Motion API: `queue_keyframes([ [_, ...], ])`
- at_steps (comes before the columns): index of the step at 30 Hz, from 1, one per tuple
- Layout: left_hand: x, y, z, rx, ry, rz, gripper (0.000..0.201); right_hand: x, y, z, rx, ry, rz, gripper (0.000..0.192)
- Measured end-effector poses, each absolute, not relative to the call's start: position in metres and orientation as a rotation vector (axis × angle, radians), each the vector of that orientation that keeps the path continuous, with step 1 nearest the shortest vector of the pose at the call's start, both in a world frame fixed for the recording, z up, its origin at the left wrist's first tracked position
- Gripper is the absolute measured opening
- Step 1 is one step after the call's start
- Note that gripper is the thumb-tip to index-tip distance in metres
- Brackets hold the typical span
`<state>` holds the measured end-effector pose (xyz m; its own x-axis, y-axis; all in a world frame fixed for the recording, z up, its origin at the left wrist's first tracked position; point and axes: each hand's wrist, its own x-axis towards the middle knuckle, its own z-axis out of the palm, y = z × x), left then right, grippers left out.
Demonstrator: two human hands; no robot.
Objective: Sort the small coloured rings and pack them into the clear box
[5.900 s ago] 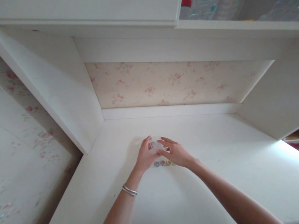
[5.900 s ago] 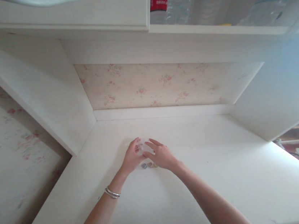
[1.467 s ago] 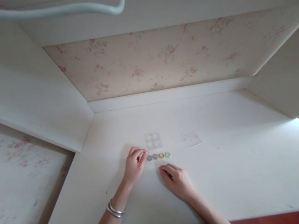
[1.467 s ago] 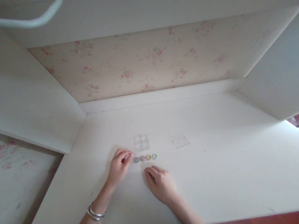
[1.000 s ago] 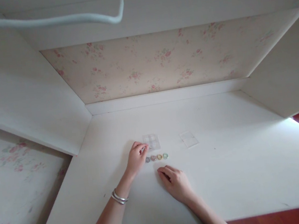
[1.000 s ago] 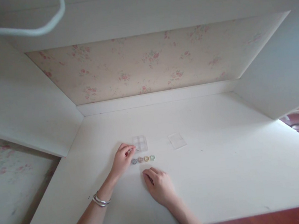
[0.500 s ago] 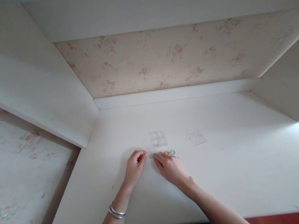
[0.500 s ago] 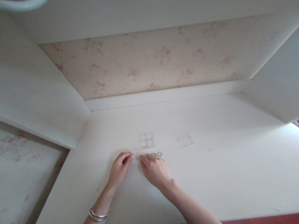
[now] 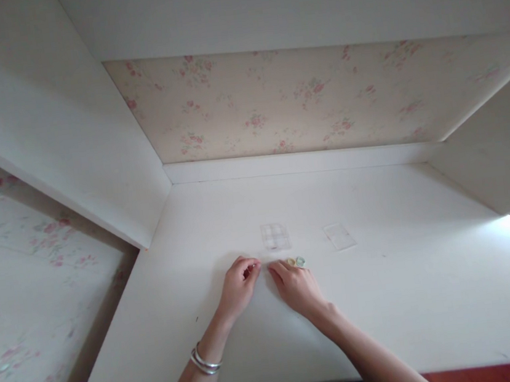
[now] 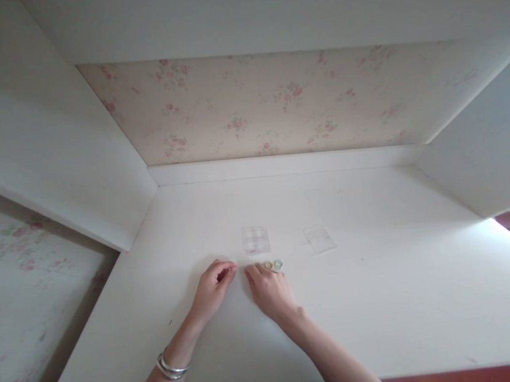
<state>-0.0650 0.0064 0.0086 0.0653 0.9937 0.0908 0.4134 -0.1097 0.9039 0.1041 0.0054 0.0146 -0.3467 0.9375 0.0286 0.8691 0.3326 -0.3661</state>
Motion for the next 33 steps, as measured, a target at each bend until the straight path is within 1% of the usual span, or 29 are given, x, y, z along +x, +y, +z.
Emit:
queue_keyframes([
  [5,-0.066,0.006,0.010,1.642,1.430,0.995,0.025,0.110,0.010,0.025,-1.601,-2.213,0.498,0.027],
  [10,-0.066,0.005,0.008,1.716,1.426,0.956,0.023,0.112,0.032,0.035,-1.578,-2.142,0.466,0.030],
  [15,-0.065,0.005,0.006,1.764,1.427,0.950,0.023,0.112,0.047,0.035,-1.655,-2.163,0.456,0.028],
  [20,-0.064,0.004,0.007,1.781,1.433,0.935,0.023,0.122,0.044,0.032,-1.700,-2.086,0.444,0.030],
  [25,-0.060,0.001,0.005,1.869,1.431,0.892,0.021,0.130,0.036,0.033,-1.718,-2.108,0.517,0.028],
  [33,-0.051,-0.004,0.006,2.097,1.533,0.742,0.023,0.127,0.038,0.037,-1.745,-2.199,0.597,0.034],
])
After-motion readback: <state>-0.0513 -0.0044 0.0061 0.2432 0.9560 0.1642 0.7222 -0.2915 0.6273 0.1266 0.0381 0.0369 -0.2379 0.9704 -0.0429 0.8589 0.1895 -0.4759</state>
